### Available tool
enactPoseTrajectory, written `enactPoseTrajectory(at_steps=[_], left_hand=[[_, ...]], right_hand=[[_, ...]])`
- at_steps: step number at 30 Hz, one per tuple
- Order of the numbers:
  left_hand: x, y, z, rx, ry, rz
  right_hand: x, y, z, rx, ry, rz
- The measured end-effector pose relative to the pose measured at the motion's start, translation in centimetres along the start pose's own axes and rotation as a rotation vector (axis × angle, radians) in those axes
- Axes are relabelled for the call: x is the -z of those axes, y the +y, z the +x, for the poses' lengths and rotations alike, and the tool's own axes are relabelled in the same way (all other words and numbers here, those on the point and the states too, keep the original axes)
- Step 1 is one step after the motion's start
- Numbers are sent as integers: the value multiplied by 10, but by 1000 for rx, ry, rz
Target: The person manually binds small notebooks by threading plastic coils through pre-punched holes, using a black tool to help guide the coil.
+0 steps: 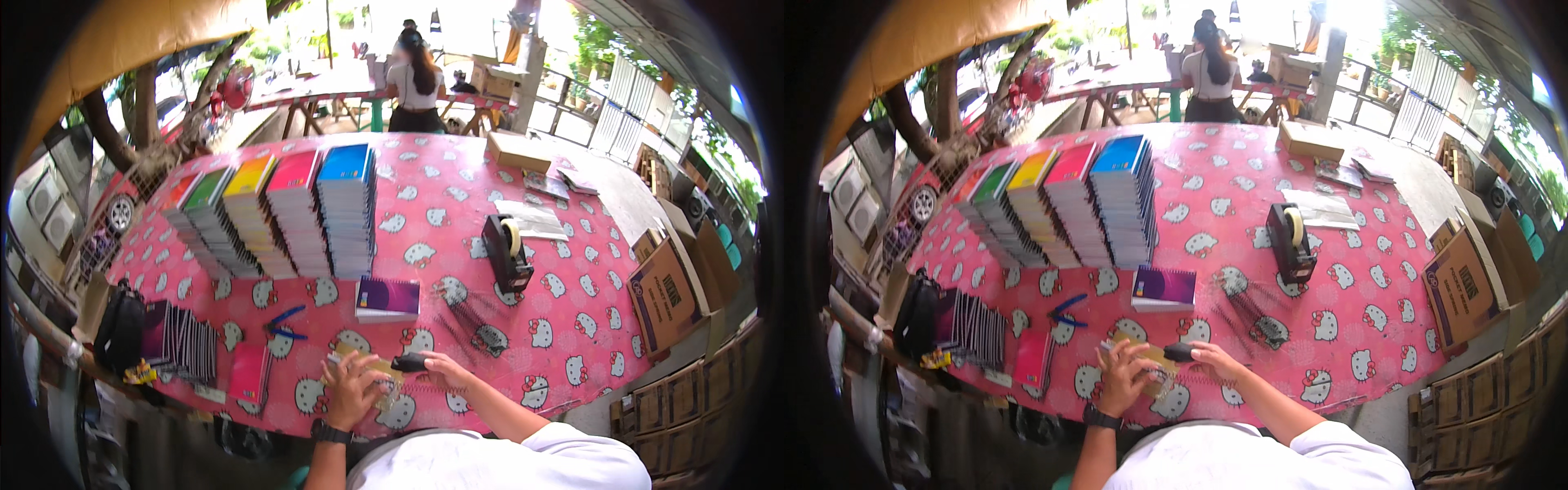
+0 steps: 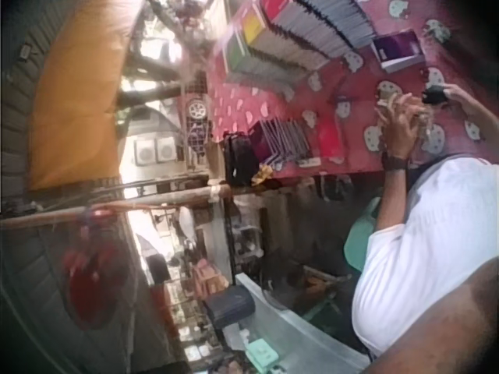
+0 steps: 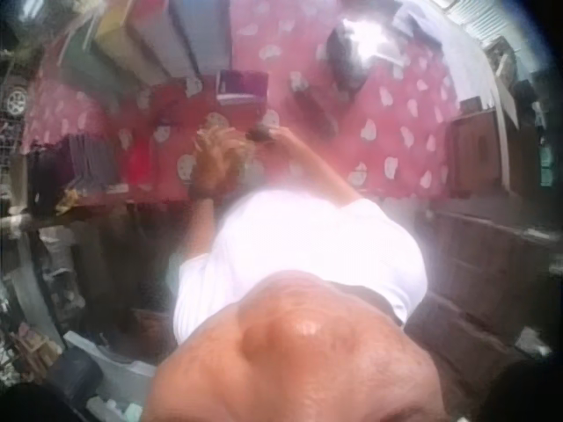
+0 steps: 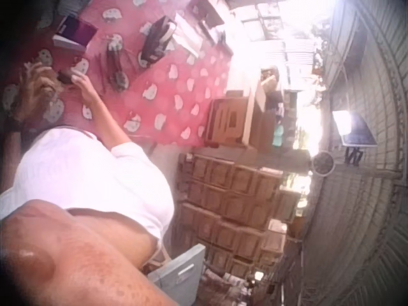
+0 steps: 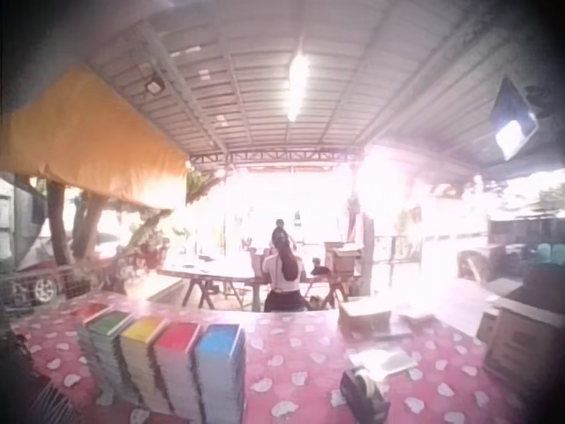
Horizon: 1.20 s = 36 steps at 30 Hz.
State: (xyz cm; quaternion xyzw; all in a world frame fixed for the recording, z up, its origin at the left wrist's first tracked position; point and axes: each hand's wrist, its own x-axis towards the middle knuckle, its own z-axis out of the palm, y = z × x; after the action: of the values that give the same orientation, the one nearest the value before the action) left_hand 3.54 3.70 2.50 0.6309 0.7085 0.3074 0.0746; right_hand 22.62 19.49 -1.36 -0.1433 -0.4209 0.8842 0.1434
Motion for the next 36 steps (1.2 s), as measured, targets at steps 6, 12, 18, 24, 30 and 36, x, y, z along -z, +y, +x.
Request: enactPoseTrajectory(at_steps=[6,12,18,24,30,36], left_hand=[[-4,-3,-2,172,376,-284],[-28,-28,-10,378,496,-900],[-36,-33,-10,395,541,-867],[-36,-27,-5,416,576,-902],[-40,-32,-4,401,567,-842],[-42,-29,-7,412,580,-864]], right_hand=[[-14,-13,0,42,-3,-273],[-26,-17,21,69,180,-943],[-51,-36,20,156,-153,-721],[-42,-40,33,42,-93,-704],[-22,-31,49,63,95,-921],[-32,-31,61,79,48,-1025]])
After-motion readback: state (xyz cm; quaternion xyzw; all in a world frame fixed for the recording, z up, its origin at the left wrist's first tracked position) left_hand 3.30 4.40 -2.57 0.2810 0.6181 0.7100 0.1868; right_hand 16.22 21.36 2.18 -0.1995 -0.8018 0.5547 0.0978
